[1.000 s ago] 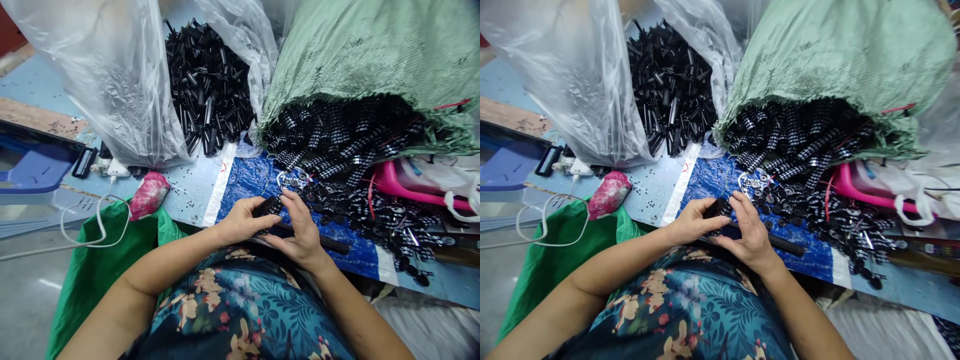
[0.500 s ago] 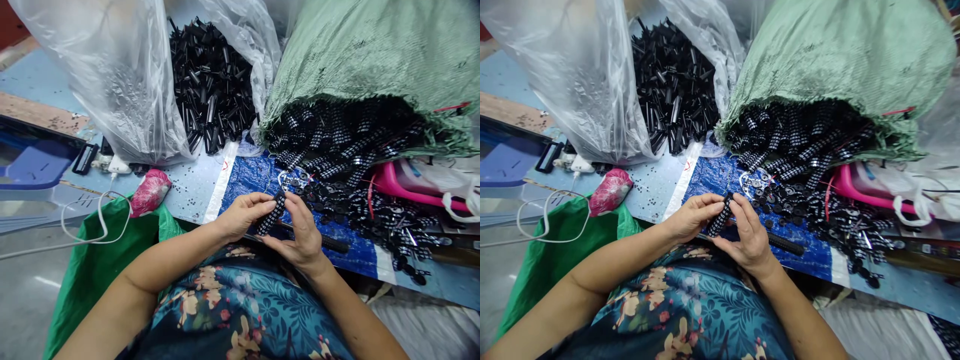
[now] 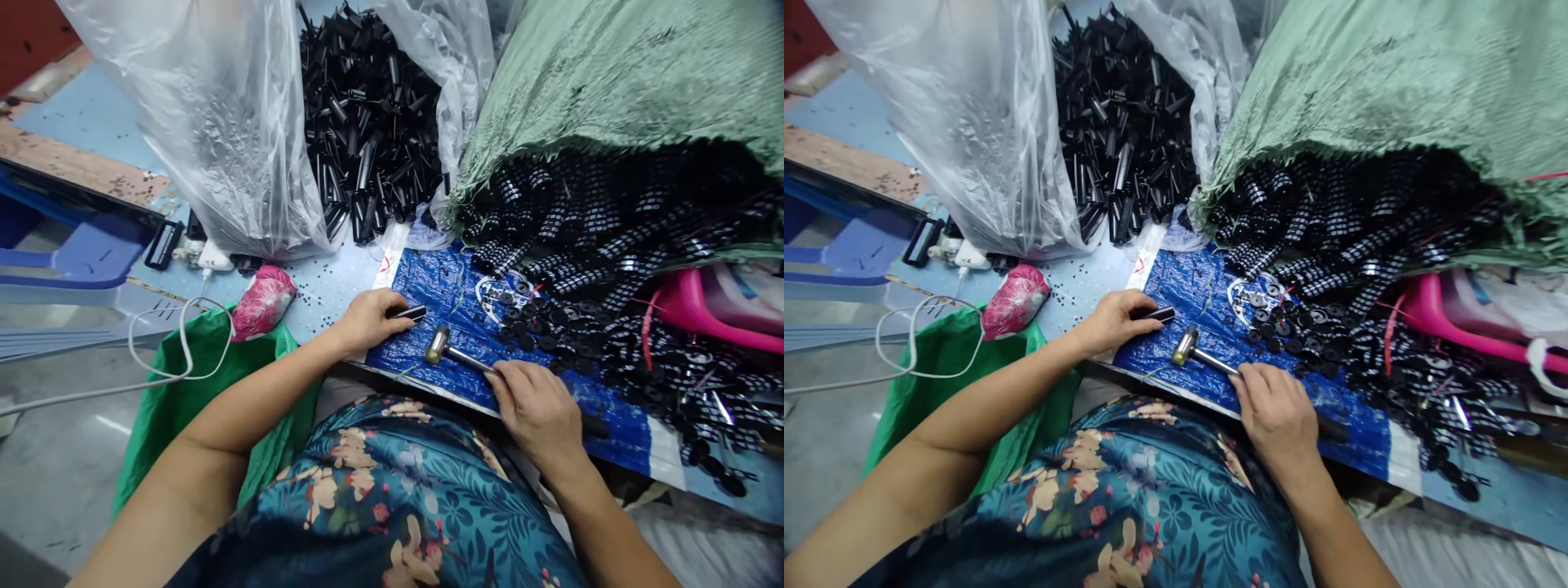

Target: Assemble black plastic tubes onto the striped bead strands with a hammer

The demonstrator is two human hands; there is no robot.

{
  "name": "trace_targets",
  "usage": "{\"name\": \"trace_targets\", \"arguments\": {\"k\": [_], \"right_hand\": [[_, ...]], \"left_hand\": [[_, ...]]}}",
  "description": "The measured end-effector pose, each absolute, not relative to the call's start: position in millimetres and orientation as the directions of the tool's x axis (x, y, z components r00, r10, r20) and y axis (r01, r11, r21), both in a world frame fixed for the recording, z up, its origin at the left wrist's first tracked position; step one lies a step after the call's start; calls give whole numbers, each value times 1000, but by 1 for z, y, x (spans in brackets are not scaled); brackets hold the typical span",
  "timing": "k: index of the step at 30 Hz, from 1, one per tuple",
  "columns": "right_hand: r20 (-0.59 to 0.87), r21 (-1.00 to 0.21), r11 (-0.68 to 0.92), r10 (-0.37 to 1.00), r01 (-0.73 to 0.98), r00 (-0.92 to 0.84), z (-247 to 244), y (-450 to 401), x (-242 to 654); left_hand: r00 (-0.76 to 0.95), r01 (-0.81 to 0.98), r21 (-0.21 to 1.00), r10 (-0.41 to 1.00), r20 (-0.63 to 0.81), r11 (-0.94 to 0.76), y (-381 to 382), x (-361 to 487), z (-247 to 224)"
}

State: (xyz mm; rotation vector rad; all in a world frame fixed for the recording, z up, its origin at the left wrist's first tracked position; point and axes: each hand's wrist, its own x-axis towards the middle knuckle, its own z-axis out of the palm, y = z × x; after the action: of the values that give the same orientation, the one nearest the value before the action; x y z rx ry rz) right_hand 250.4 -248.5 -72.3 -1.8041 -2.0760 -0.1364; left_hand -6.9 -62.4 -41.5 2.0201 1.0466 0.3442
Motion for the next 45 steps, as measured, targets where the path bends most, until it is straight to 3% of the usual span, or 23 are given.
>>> {"name": "trace_targets", "arguments": {"k": [4, 7, 13, 17, 20, 23, 28, 31, 34, 36, 39, 42, 45], "right_hand": [[497, -268, 162, 868, 950, -8, -57, -238, 241], [576, -293, 173, 817, 940, 29, -47, -220, 231], [363, -236, 226, 923, 945, -130, -48, -200, 220], [570, -286, 387, 804, 877, -169, -42, -207, 211], [520, -248, 486, 797, 838, -308, -44, -211, 198], [369, -255, 457, 861, 852, -351, -52, -213, 190], [480, -356, 379, 859, 854, -181, -58, -228, 223], [497, -238, 225, 864, 945, -81, -65, -241, 256], [431, -111, 118, 900, 987, -59, -71, -244, 275], [414, -122, 122, 908, 985, -61, -70, -234, 280], [463, -123, 157, 882, 980, -83, -61, -198, 286], [438, 89, 148, 882, 985, -172, -52, -149, 292], [305, 310, 204, 904, 929, -300, -50, -108, 299]], "left_hand": [[657, 619, 729, 701, -276, -293, -51, -7, -44], [637, 612, 752, 716, -285, -245, -53, -2, -48], [635, 606, 758, 722, -277, -242, -53, 0, -51], [681, 597, 751, 673, -289, -282, -44, 0, -50], [679, 619, 741, 653, -337, -261, -39, 7, -51], [658, 668, 684, 662, -358, -294, -38, 16, -46], [703, 661, 596, 654, -280, -456, -54, -38, 2], [761, 647, 582, 469, -449, -493, -67, -128, 26], [579, 814, 368, 577, -576, -450, -73, -203, 27], [500, 866, 307, 671, -548, -395, -76, -216, 23], [566, 812, 457, 684, -460, -364, -74, -176, 17], [508, 750, 587, 834, -216, -304, -46, -103, 7], [217, 817, 531, 973, 82, -227, 7, -45, -9]]}}
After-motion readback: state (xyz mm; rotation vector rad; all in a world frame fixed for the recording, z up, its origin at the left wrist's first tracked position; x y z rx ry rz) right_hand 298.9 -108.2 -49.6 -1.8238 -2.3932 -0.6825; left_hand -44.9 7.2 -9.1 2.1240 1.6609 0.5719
